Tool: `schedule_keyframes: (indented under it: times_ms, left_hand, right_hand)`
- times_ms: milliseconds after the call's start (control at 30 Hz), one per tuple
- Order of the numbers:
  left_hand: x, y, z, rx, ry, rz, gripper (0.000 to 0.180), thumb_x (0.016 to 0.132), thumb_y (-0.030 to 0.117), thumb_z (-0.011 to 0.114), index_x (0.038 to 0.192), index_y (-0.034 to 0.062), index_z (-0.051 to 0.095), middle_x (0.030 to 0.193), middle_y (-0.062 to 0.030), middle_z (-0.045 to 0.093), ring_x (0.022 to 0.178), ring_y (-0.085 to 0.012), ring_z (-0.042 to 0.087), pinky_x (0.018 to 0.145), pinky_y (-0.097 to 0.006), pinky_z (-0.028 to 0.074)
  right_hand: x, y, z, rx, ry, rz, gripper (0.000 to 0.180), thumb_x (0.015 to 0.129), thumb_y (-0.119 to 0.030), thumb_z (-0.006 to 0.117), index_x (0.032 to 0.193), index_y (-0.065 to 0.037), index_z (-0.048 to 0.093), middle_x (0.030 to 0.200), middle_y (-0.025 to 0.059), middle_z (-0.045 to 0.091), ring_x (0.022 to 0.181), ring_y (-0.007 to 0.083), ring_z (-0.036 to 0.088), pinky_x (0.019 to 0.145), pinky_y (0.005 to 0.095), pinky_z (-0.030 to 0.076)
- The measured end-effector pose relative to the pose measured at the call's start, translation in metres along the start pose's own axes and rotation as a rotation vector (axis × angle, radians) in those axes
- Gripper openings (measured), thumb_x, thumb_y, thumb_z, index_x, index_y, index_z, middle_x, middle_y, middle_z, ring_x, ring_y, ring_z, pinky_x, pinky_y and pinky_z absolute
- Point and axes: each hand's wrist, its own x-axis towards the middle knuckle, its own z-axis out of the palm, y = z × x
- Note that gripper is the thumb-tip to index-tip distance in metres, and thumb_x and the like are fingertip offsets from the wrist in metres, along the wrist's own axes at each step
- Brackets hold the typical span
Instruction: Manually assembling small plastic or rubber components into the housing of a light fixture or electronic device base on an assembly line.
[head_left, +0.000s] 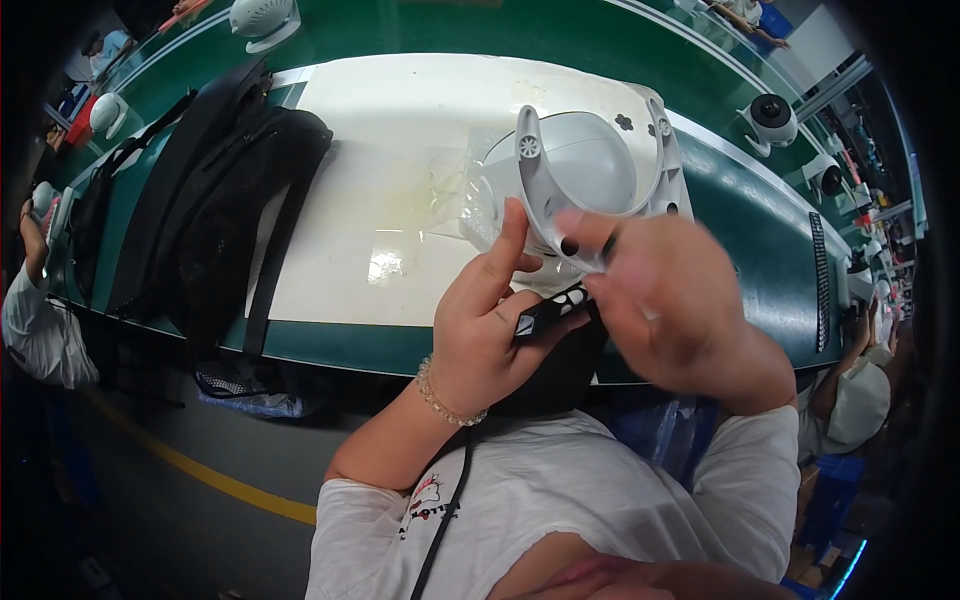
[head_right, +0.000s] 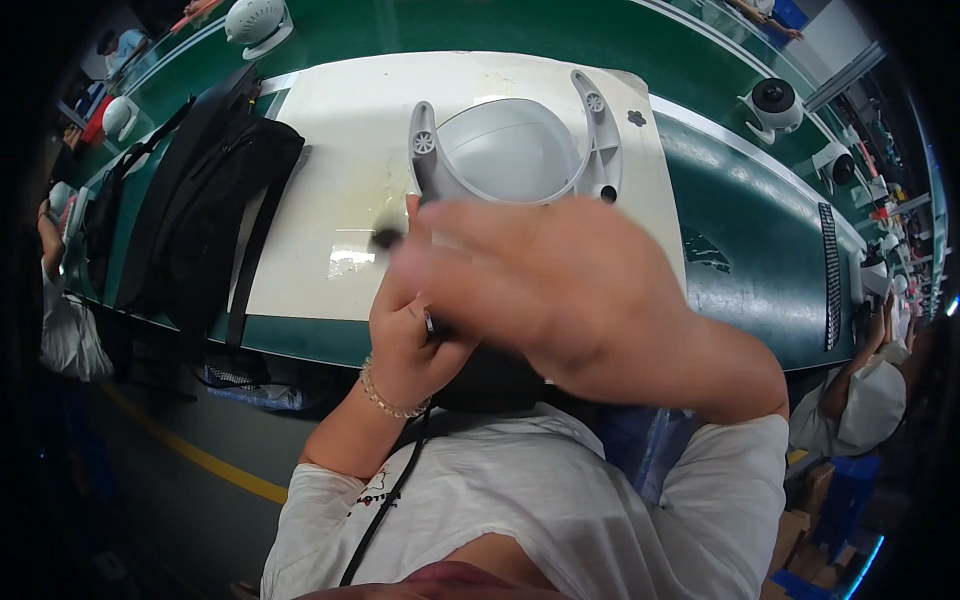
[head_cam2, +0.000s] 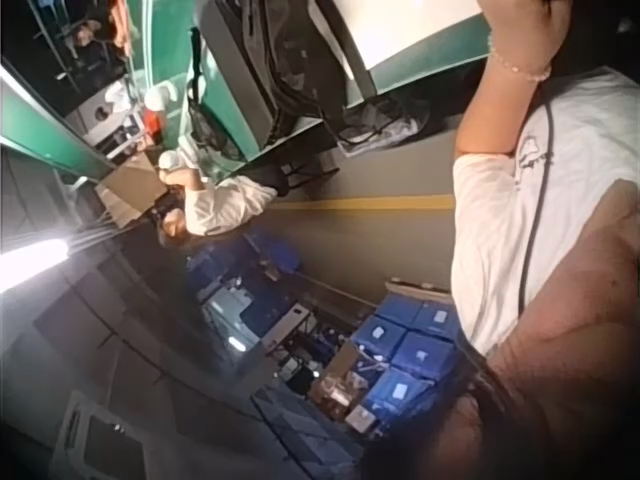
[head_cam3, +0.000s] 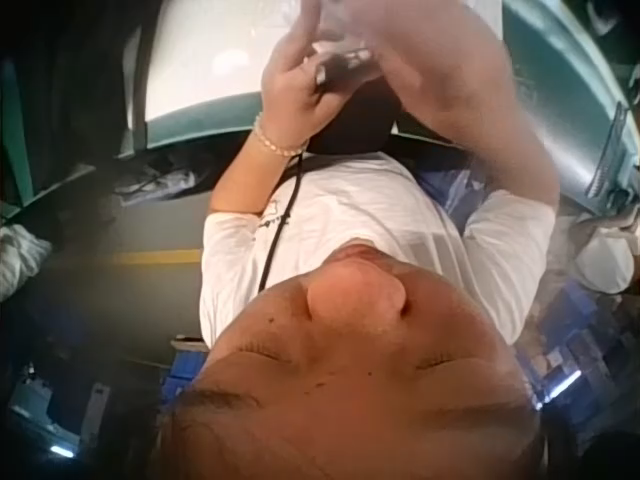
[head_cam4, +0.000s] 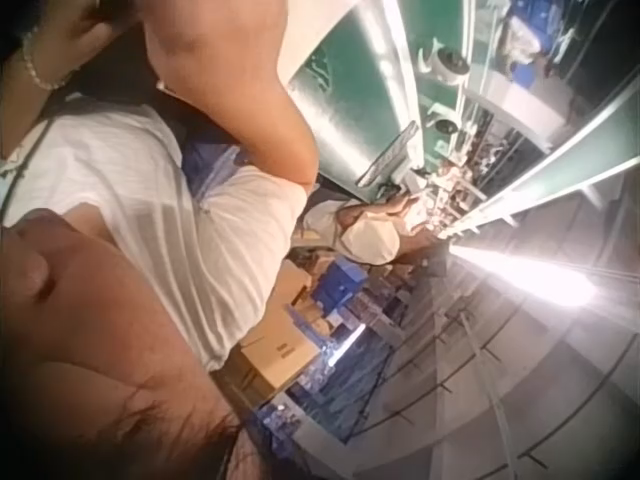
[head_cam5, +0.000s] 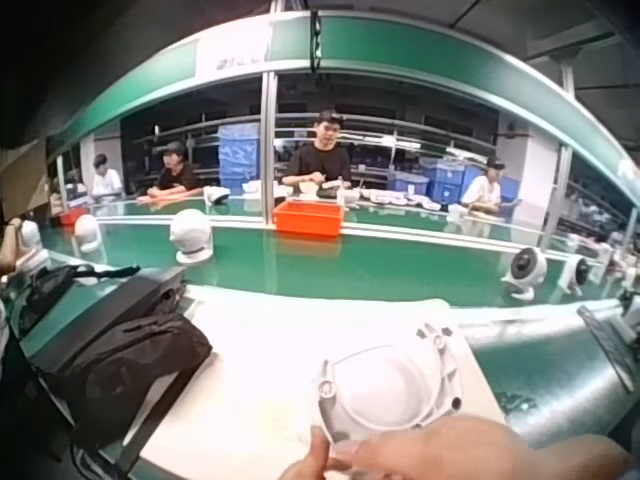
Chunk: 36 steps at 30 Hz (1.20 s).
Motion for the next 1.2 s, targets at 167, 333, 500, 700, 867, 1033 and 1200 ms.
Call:
schedule_keyframes:
  times_ms: [167,333,500,700,867,1033,1200]
  left_hand:
    - [-0.004,-0.002,0.004,-0.12,-0.01,-0.021,0.028,0.059,0.0,0.075,0.078,0.0006,0.055,0.134,-0.0294,0.028,0.081,-0.0225,0.059,0.056,-0.024,0.044]
    - [-0.004,-0.001,0.006,-0.107,0.028,-0.06,0.023,0.058,0.01,0.075,0.064,-0.0009,0.056,0.132,-0.0241,0.035,0.072,-0.0225,0.056,0.06,-0.028,0.048]
    - [-0.003,0.001,0.005,-0.115,0.021,-0.071,0.023,0.059,0.011,0.074,0.064,-0.0009,0.056,0.132,-0.0235,0.035,0.071,-0.0224,0.056,0.061,-0.028,0.048]
    - [-0.002,0.002,0.005,-0.109,0.008,-0.071,0.022,0.059,0.01,0.074,0.064,-0.0008,0.056,0.133,-0.0232,0.034,0.071,-0.0226,0.057,0.061,-0.028,0.047]
    - [-0.005,-0.001,0.007,-0.141,0.039,-0.076,0.024,0.058,0.01,0.075,0.063,-0.0008,0.054,0.133,-0.0239,0.034,0.071,-0.0227,0.057,0.06,-0.029,0.047]
    - [-0.005,-0.001,0.008,-0.124,0.024,-0.056,0.027,0.059,0.01,0.075,0.059,-0.0007,0.051,0.133,-0.0246,0.033,0.071,-0.0228,0.057,0.059,-0.028,0.047]
    - [-0.004,-0.002,0.01,-0.123,0.041,-0.047,0.028,0.059,0.01,0.075,0.057,-0.0005,0.05,0.133,-0.0246,0.033,0.071,-0.0227,0.056,0.059,-0.028,0.048]
  right_hand:
    - [0.012,0.038,0.005,0.166,0.197,0.171,0.058,0.071,0.006,0.06,0.122,-0.003,0.032,0.088,0.008,0.051,0.084,0.0167,0.052,0.086,0.0328,0.038]
    - [0.032,0.045,0.014,0.504,0.133,0.372,0.052,0.079,-0.003,0.057,0.124,-0.004,0.032,0.088,0.0055,0.051,0.098,0.0165,0.048,0.093,0.0343,0.033]
    - [0.036,0.042,0.017,0.511,0.116,0.43,0.047,0.079,-0.004,0.058,0.121,-0.004,0.038,0.09,0.0061,0.056,0.095,0.0187,0.053,0.094,0.035,0.033]
    - [0.025,0.032,0.016,-0.203,0.144,0.121,0.039,0.074,0.003,0.059,0.111,-0.008,0.05,0.091,0.0044,0.063,0.093,0.0175,0.058,0.091,0.0358,0.03]
    - [0.018,0.024,0.003,-0.208,0.064,0.187,0.04,0.074,0.0,0.06,0.112,-0.009,0.051,0.107,0.0058,0.06,0.106,0.0191,0.053,0.097,0.0382,0.023]
    - [-0.008,0.061,-0.01,-0.124,0.326,0.315,0.028,0.076,-0.009,0.063,0.102,-0.004,0.053,0.111,0.0119,0.05,0.108,0.026,0.048,0.091,0.0317,0.036]
    - [0.002,0.056,0.002,0.39,0.396,0.254,0.043,0.078,-0.009,0.061,0.117,-0.006,0.043,0.111,0.0121,0.052,0.109,0.0203,0.048,0.091,0.0304,0.036]
